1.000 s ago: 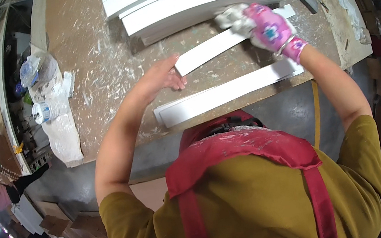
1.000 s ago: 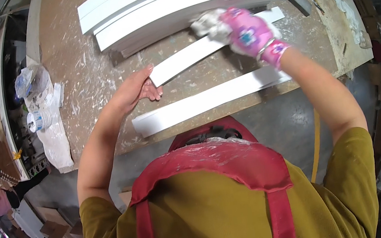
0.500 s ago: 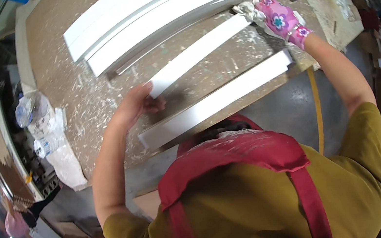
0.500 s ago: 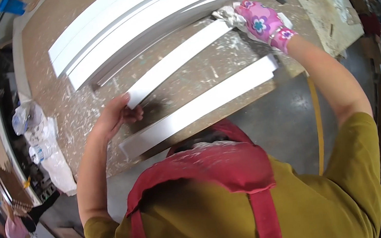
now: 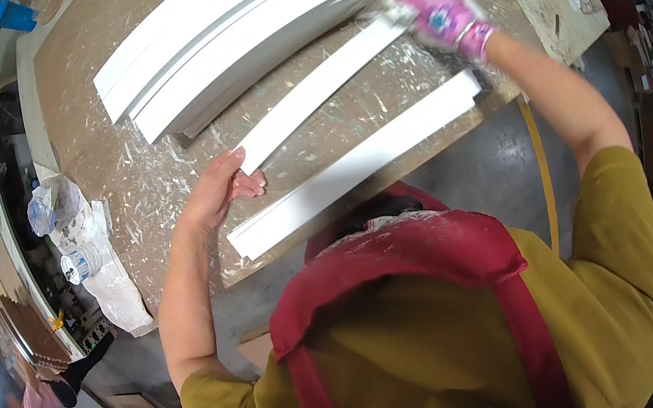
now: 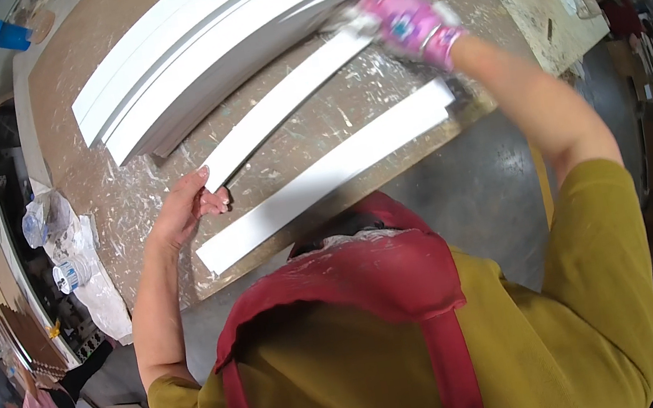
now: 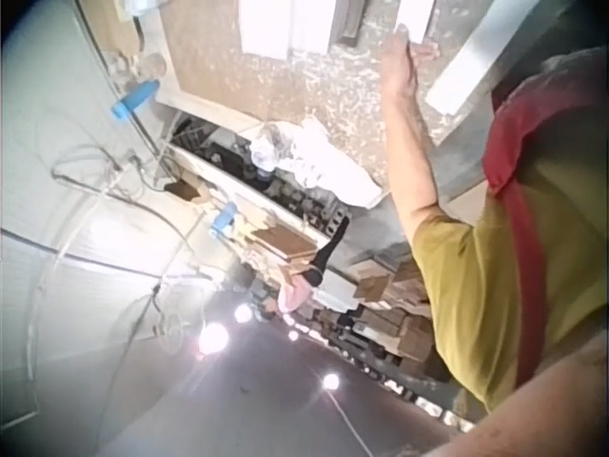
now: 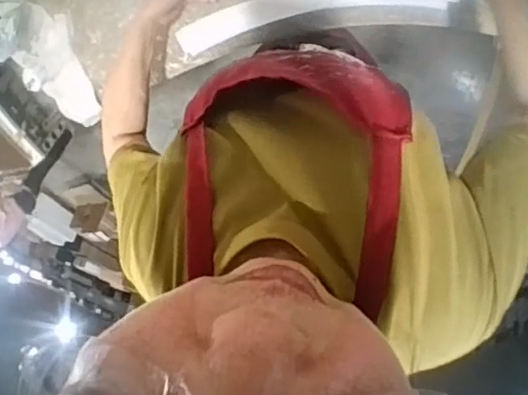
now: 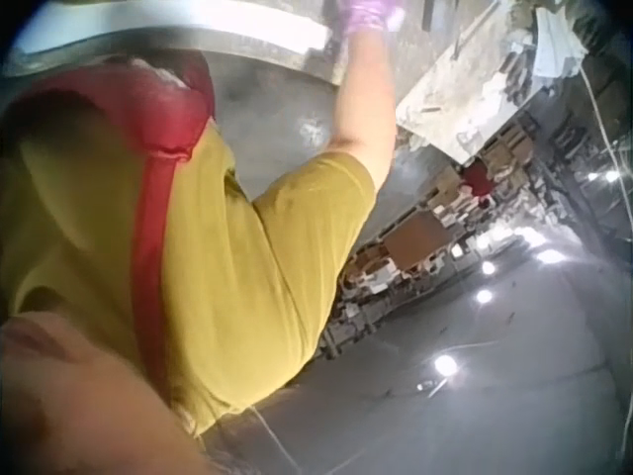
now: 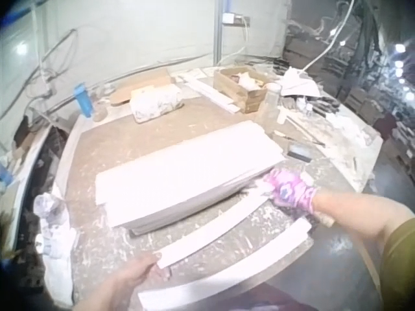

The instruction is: The person wipes white boards with a cloth and liquid from a bottle, handling them one at a time on a table.

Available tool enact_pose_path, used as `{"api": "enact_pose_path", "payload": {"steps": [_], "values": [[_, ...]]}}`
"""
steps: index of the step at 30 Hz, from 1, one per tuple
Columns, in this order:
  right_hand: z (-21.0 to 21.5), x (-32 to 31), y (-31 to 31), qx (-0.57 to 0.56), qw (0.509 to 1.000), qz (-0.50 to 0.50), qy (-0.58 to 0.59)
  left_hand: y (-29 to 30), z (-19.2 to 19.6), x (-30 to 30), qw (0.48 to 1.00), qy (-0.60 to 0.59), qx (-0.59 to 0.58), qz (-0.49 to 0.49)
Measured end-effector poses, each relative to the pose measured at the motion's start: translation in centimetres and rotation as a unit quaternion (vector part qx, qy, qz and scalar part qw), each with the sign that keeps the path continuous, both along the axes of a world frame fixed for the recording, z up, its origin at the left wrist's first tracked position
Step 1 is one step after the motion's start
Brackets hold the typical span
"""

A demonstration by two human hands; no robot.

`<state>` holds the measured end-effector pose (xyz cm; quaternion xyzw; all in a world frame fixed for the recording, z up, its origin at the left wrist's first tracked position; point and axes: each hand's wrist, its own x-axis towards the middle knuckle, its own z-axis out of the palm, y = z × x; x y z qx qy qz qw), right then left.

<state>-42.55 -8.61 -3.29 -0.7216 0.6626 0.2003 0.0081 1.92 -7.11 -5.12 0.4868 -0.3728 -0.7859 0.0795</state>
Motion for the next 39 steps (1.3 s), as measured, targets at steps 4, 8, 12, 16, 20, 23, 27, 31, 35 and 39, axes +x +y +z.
{"api": "enact_pose_path", "payload": {"steps": [4, 8, 12, 16, 20, 23, 27, 31, 35, 39], "values": [[4.2, -7.4, 2.5, -0.084, 0.994, -0.069, 0.005, -1.0, 3.6, -0.1, 0.968, -0.162, -0.139, -0.130], [8.0, -1.0, 4.4, -0.016, 0.991, -0.095, -0.097, -0.3, 5.8, -3.9, 0.738, -0.372, -0.491, -0.275], [4.7, 5.7, 4.3, -0.094, 0.960, 0.151, -0.217, 0.2, 3.8, -12.1, 0.629, -0.270, -0.679, -0.265], [-0.9, 3.9, 1.8, -0.202, 0.906, 0.179, -0.328, -0.7, -1.3, -14.2, 0.628, -0.206, -0.714, -0.233], [-1.4, -10.3, 1.7, -0.064, 0.861, -0.126, -0.489, -1.2, -0.7, -14.1, 0.648, -0.184, -0.704, -0.223], [-1.3, -17.3, 6.2, -0.187, 0.756, -0.252, -0.575, -0.5, 3.1, -13.3, 0.662, -0.178, -0.691, -0.229], [1.0, -14.9, 11.3, -0.241, 0.900, -0.184, -0.314, 4.4, 7.1, -9.5, 0.648, -0.172, -0.690, -0.275], [2.3, -7.5, 12.9, -0.120, 0.952, -0.200, -0.196, 9.0, 6.0, -8.3, 0.682, -0.175, -0.659, -0.264], [-0.9, -5.8, 15.5, -0.180, 0.962, -0.064, -0.193, 10.1, 3.9, -9.5, 0.658, -0.185, -0.686, -0.249], [-1.3, -5.2, 15.4, -0.157, 0.969, -0.070, -0.175, 10.5, 2.1, -9.3, 0.681, -0.220, -0.653, -0.249]]}}
